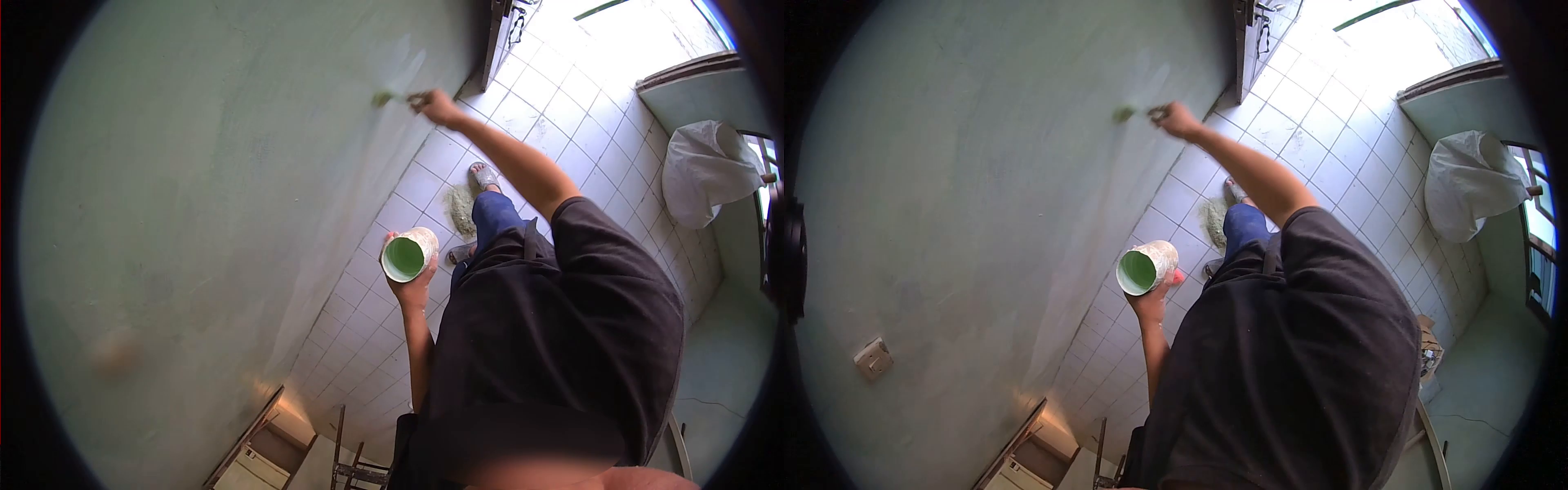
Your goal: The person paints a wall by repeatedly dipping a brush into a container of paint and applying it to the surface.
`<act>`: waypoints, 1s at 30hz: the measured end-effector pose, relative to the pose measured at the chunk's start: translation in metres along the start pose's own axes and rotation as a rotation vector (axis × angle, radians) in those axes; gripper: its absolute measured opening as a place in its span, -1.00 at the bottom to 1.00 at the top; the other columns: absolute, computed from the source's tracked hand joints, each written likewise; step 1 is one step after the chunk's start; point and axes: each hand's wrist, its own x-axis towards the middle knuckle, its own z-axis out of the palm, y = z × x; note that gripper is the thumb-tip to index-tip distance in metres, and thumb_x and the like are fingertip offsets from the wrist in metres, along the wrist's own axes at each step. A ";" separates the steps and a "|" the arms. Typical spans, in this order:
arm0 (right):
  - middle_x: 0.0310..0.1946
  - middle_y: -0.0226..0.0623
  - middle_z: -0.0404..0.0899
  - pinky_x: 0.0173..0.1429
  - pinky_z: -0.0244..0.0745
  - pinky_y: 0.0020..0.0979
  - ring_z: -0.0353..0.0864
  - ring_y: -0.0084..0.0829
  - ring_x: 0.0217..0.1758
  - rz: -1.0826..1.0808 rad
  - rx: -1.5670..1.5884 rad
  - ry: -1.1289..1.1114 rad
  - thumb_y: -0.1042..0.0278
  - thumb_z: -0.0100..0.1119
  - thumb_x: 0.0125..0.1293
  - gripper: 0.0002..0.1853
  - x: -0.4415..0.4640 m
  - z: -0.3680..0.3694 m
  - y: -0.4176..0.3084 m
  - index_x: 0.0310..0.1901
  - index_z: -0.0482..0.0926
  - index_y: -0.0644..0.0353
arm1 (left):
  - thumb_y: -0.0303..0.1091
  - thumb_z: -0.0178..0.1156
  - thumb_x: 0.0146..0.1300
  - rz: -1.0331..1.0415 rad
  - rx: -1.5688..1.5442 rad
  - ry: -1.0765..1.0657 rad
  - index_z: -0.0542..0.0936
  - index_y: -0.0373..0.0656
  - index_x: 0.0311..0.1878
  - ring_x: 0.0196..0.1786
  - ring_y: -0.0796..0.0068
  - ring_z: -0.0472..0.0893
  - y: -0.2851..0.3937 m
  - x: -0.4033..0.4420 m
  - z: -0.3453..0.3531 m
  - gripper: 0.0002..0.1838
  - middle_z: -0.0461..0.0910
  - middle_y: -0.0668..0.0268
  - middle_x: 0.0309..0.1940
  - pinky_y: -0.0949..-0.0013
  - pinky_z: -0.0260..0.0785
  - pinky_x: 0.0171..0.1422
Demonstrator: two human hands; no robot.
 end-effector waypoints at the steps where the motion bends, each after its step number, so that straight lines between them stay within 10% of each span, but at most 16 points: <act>1: -0.21 -0.31 0.82 0.01 0.62 -0.36 0.71 -0.49 -0.17 0.022 -0.071 0.088 0.48 0.35 0.36 -0.59 0.011 -0.028 -0.001 0.25 0.73 0.18 | -0.50 0.67 -0.05 0.009 -0.033 0.014 0.28 -0.34 0.55 0.54 0.15 0.39 0.000 0.001 0.002 0.08 0.30 0.07 0.55 0.14 0.25 0.64; 3: -0.32 -0.38 0.73 -0.42 0.34 -0.48 0.44 -0.68 -0.46 0.157 0.071 0.349 0.36 0.36 0.47 -0.61 0.015 -0.059 -0.015 0.28 0.71 0.18 | -0.50 0.67 -0.05 -0.028 -0.083 0.027 0.27 -0.35 0.55 0.55 0.15 0.39 -0.003 0.000 0.005 0.08 0.29 0.06 0.56 0.14 0.24 0.64; 7: -0.46 -0.26 0.72 -0.37 0.44 -0.28 0.49 -0.52 -0.49 -0.009 0.032 0.682 0.21 0.33 0.50 -0.72 0.030 -0.018 0.009 0.03 0.81 0.24 | -0.49 0.66 -0.03 -0.041 -0.123 0.030 0.25 -0.37 0.57 0.56 0.15 0.38 -0.005 0.000 0.008 0.09 0.28 0.03 0.56 0.13 0.24 0.64; 10: -0.48 0.02 0.69 -0.23 0.54 -0.13 0.59 -0.32 -0.43 -0.006 0.008 0.527 0.08 0.27 0.52 -0.59 -0.016 0.092 0.001 -0.23 0.75 0.36 | -0.48 0.66 -0.03 -0.008 -0.046 0.017 0.27 -0.38 0.54 0.52 0.16 0.41 -0.003 0.003 0.009 0.07 0.34 0.03 0.52 0.15 0.26 0.62; 13: -0.31 -0.11 0.76 -0.05 0.58 -0.27 0.61 -0.43 -0.29 0.062 0.004 0.046 0.21 0.21 0.54 -0.65 -0.073 0.145 0.009 0.18 0.74 0.23 | -0.46 0.67 -0.04 -0.059 0.026 -0.002 0.31 -0.38 0.50 0.46 0.20 0.47 0.001 0.008 0.010 0.03 0.42 0.05 0.46 0.18 0.29 0.60; 17: -0.27 -0.30 0.78 0.00 0.57 -0.35 0.61 -0.54 -0.21 0.035 -0.033 -0.165 0.35 0.32 0.46 -0.67 -0.063 0.112 0.019 0.19 0.74 0.25 | -0.45 0.68 -0.05 -0.039 -0.007 -0.017 0.33 -0.38 0.46 0.41 0.24 0.50 0.017 0.018 0.017 0.01 0.47 0.06 0.42 0.21 0.31 0.57; 18: -0.04 -0.03 0.82 0.19 0.63 -0.23 0.80 -0.25 0.00 0.080 -0.071 -0.122 0.31 0.34 0.40 -0.64 -0.036 0.089 0.029 0.20 0.76 0.08 | -0.46 0.69 -0.06 -0.036 -0.017 -0.029 0.32 -0.38 0.46 0.41 0.25 0.49 0.019 0.021 0.019 0.01 0.46 0.06 0.42 0.21 0.31 0.57; 22: 0.00 -0.16 0.82 0.06 0.65 -0.41 0.77 -0.47 -0.04 0.044 -0.161 0.079 0.60 0.28 0.36 -0.51 0.035 -0.047 0.031 0.32 0.68 0.17 | -0.46 0.70 -0.07 -0.010 -0.046 -0.031 0.30 -0.39 0.47 0.41 0.27 0.49 0.022 0.033 0.028 0.03 0.45 0.06 0.44 0.20 0.32 0.56; 30: -0.26 -0.27 0.80 -0.17 0.64 -0.36 0.74 -0.48 -0.24 0.359 0.057 0.489 0.49 0.22 0.43 -0.67 0.094 -0.096 0.073 0.17 0.75 0.23 | -0.49 0.68 -0.04 -0.040 -0.035 0.009 0.27 -0.40 0.52 0.40 0.26 0.50 0.054 0.053 0.053 0.06 0.43 0.08 0.46 0.21 0.35 0.55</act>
